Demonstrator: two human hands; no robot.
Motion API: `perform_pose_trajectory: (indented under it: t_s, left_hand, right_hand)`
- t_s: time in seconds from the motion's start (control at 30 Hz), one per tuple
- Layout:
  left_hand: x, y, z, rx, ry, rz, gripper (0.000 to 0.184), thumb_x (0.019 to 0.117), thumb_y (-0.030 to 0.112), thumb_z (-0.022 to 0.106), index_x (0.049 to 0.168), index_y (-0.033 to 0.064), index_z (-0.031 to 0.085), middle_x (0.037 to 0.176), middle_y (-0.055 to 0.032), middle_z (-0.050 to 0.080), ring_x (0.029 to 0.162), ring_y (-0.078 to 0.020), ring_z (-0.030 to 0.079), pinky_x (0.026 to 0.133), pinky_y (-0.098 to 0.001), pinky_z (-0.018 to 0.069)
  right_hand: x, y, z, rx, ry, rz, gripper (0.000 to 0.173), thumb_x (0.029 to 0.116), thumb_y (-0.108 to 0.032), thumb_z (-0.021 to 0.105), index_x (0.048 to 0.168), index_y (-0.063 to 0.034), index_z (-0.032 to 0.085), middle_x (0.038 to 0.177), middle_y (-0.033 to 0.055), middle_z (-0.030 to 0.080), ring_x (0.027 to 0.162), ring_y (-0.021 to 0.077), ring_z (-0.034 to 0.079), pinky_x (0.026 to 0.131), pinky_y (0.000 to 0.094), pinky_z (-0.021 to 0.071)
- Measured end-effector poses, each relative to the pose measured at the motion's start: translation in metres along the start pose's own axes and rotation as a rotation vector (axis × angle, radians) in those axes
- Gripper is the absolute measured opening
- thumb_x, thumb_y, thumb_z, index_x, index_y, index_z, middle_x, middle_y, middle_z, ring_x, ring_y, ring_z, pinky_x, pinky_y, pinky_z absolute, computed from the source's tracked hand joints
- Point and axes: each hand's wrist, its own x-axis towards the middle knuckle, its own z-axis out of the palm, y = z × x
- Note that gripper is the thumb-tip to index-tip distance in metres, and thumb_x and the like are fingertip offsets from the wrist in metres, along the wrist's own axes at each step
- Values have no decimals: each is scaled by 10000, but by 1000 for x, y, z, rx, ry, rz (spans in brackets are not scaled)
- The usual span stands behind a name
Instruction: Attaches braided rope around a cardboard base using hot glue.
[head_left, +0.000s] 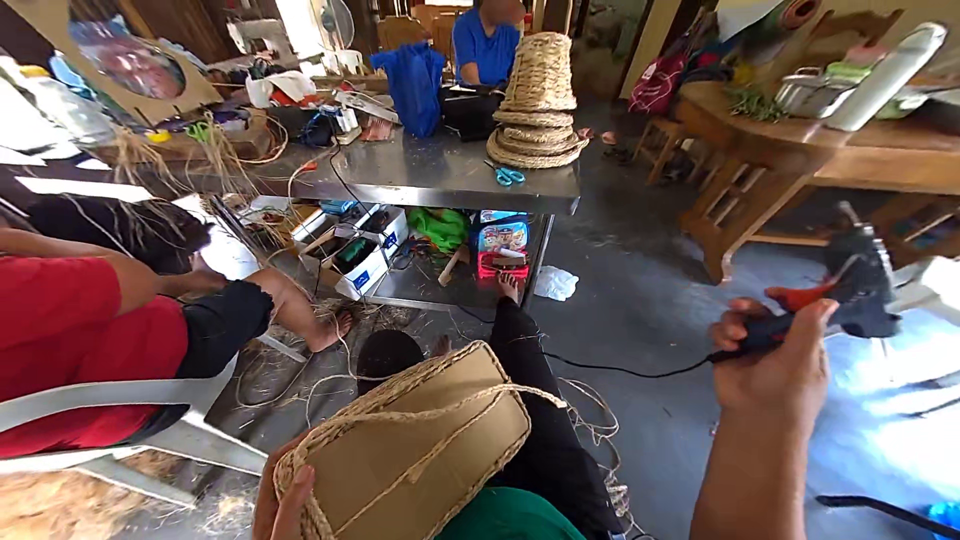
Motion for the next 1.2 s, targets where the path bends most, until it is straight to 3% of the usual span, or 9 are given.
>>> perform_pose_trajectory:
  t_s: [0.07,0.3,0.47,0.67,0.83,1.03,1.2]
  left_hand:
    - [-1,-2,-1,6,29,-20,390,1016,133,390,1372,-25,409,1199,63,626,1050,71,620,922,-156,539]
    - [2,-18,9,-33,80,-12,395,1013,168,412,1356,-24,449,1205,32,633,1055,36,630,921,-173,546]
    - [6,-38,13,-60,215,-130,468,1040,232,396,1431,-25,399,1243,-12,606,1053,44,624,910,-164,542]
    - [20,-51,8,-158,333,-193,416,1075,245,390,1415,13,448,1178,-11,646,995,0,663,866,-202,576]
    - [44,-42,4,-145,290,-77,436,1059,237,435,1402,-33,436,1172,-43,647,1006,-33,666,891,-235,578]
    - [72,-69,27,-121,275,55,466,1040,212,491,1385,-97,431,1220,-144,627,1071,-105,651,942,-303,564]
    - [72,-82,28,-91,285,75,446,1057,227,462,1357,-104,466,1210,-163,624,1071,-118,647,948,-303,556]
  right_hand:
    - [2,-10,-3,11,31,-31,457,1131,-410,161,1303,-138,486,918,-37,716,592,39,609,532,176,513]
    - [3,-31,3,24,6,-41,453,1138,-378,167,1278,-131,520,848,-29,704,555,53,603,502,179,517]
    - [-6,-24,20,36,-111,17,413,1138,-371,210,1276,-133,517,859,-30,700,584,50,613,527,175,525]
    - [-30,9,65,93,-330,206,362,1135,-333,307,1278,-92,536,822,-22,695,561,43,600,489,171,506]
    - [-46,18,102,154,-470,298,361,1132,-316,318,1291,-84,545,807,-19,691,559,36,600,492,163,510]
    - [-86,43,136,203,-694,379,358,1076,-376,523,1294,-98,585,859,-3,730,609,52,644,516,174,533]
    - [-129,81,153,144,-847,493,330,1067,-362,547,1246,-101,639,760,-23,685,587,57,628,522,207,547]
